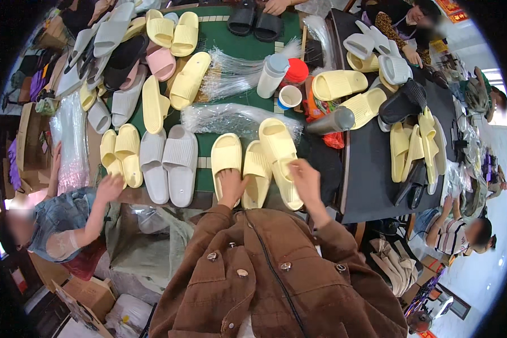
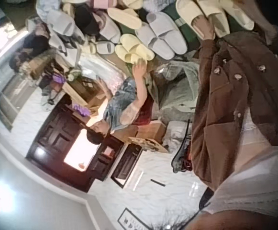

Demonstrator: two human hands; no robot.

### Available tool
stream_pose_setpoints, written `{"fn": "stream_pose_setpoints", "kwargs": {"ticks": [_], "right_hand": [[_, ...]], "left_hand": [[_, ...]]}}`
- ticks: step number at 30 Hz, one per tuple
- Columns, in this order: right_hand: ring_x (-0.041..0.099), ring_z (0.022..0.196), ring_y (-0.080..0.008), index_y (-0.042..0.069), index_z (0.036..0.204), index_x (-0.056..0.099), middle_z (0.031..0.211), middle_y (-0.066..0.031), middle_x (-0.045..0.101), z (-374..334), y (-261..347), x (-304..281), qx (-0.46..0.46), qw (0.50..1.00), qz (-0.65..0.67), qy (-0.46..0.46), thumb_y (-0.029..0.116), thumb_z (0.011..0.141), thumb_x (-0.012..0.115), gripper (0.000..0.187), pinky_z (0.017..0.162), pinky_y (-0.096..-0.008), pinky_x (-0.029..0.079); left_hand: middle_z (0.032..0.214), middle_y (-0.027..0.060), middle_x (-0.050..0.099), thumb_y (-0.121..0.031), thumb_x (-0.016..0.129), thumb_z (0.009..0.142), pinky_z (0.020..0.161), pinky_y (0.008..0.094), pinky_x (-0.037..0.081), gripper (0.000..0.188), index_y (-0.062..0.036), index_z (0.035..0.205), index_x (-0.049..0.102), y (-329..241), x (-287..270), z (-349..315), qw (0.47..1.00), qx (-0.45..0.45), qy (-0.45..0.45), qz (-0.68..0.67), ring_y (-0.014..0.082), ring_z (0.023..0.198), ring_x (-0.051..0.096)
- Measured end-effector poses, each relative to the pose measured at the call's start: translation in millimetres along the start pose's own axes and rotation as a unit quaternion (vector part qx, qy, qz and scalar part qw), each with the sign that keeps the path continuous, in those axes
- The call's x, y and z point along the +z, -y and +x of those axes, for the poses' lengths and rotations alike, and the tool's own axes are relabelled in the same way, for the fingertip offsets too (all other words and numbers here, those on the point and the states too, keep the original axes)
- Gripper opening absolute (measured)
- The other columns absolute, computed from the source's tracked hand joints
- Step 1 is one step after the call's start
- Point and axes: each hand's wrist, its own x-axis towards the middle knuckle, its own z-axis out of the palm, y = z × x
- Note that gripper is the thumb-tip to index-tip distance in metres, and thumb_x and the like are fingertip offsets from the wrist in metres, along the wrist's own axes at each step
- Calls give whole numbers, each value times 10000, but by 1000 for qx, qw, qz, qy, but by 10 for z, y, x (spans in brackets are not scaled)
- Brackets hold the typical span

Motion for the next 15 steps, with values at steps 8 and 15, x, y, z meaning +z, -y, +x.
{"fn": "stream_pose_setpoints", "kwargs": {"ticks": [8, 15], "right_hand": [[594, 851, -271, 30, 1024, 611, 979, -132, 594, -261, 106, -1007, -55, 977, -158, -132, 42, 841, 576, 186, 725, -318, 472], [611, 891, -299, 115, 1176, 529, 1249, -71, 505, -304, -150, -342, -67, 945, -272, 169, 156, 734, 684, 470, 712, -383, 504]], "left_hand": [[980, 256, 546, -207, 635, 753, 912, 528, 314, 282, 51, 865, 614, -87, -99, 10, 999, -52, 6, -5, 405, 990, 471], [1059, 257, 504, -110, 575, 714, 964, 539, 277, 270, 74, 912, 586, -70, -518, -81, 994, -57, -94, 6, 423, 1060, 413]]}}
